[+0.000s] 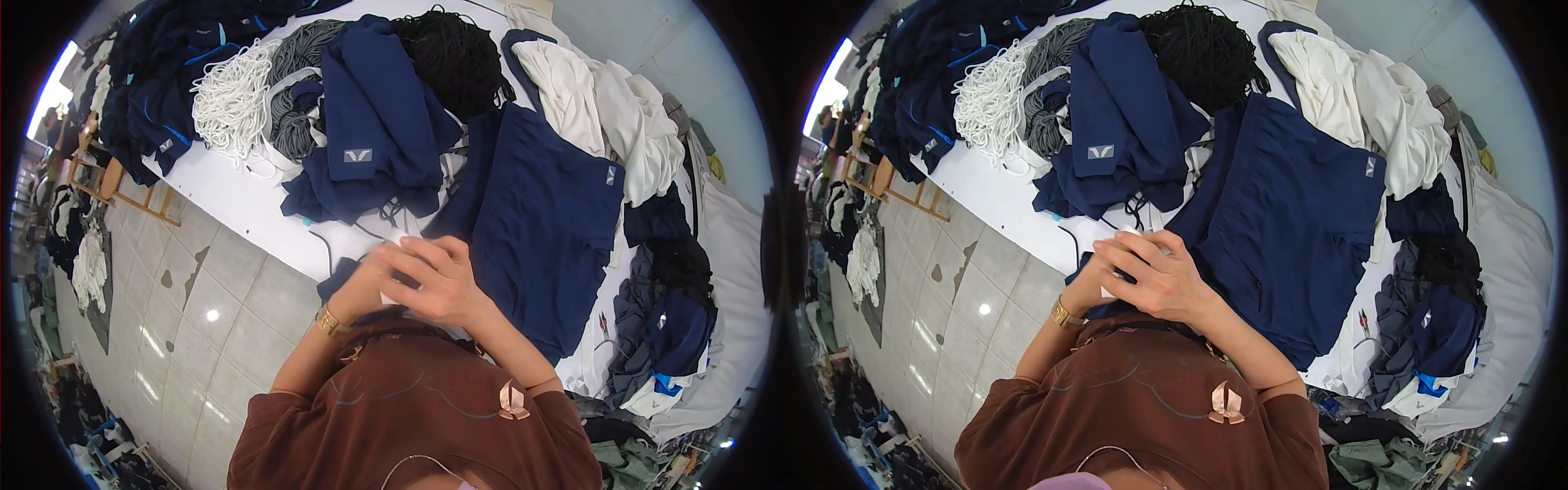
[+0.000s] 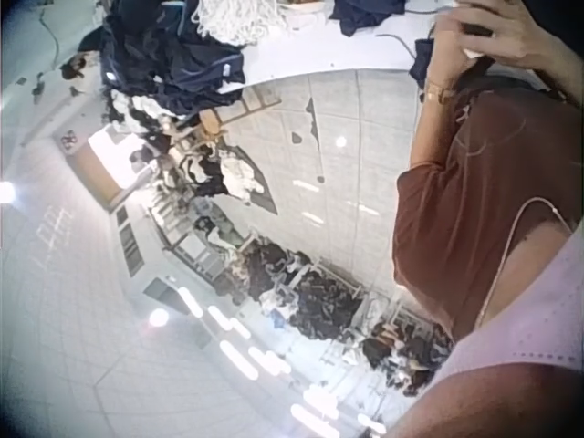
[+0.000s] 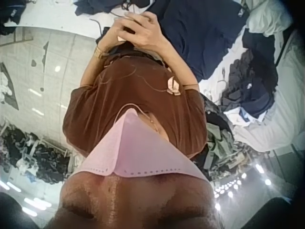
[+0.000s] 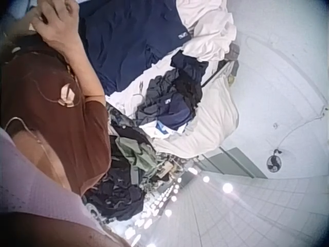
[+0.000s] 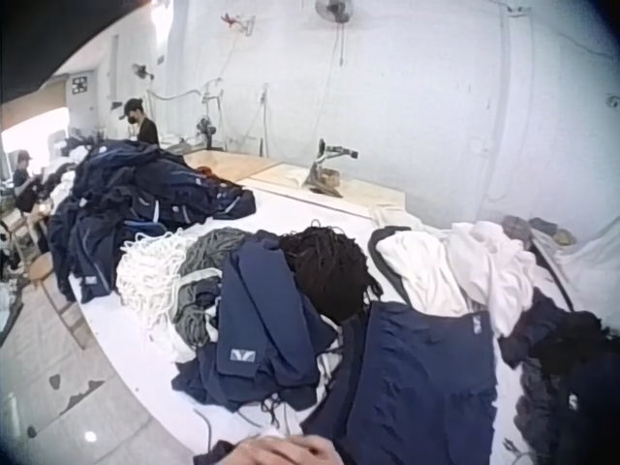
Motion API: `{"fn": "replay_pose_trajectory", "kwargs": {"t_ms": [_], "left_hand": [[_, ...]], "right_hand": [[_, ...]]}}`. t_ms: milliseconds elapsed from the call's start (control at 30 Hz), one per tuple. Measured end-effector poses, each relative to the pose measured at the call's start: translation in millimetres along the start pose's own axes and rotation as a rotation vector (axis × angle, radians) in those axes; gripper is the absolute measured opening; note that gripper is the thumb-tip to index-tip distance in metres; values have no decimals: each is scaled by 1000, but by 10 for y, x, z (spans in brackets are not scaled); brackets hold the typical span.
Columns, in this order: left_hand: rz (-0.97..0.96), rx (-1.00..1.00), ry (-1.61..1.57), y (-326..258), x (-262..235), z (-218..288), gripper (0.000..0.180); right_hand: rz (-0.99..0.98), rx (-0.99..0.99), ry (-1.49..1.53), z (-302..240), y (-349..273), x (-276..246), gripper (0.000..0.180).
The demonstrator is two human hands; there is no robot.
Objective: Manually trimming excess threads from various pairs of athletic shorts using thread nippers in a garment factory.
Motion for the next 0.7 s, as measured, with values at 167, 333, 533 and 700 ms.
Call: {"fn": "replay_pose_trajectory", "kwargs": {"t_ms": [167, 333, 533, 700], "left_hand": [[-23, 158, 267, 24, 2, 189, 37], [-90, -238, -66, 171, 45, 237, 48], [77, -30, 168, 140, 207, 232, 56], [200, 23, 237, 89, 419, 219, 46]], "right_hand": [[126, -116, 68, 148, -73, -53, 29], [366, 320, 220, 341, -177, -27, 24], [503, 1043, 373, 626, -561, -36, 9], [435, 983, 325, 596, -510, 16, 9]]}}
Point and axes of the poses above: each hand's wrist, its own y-axis towards the middle knuckle, its own x-axis out of the palm, z = x × y, the point moved 3 cm from there along y, towards the middle knuckle, and after that the axes turned 4 degrees about -z, right-handed, at the moved point
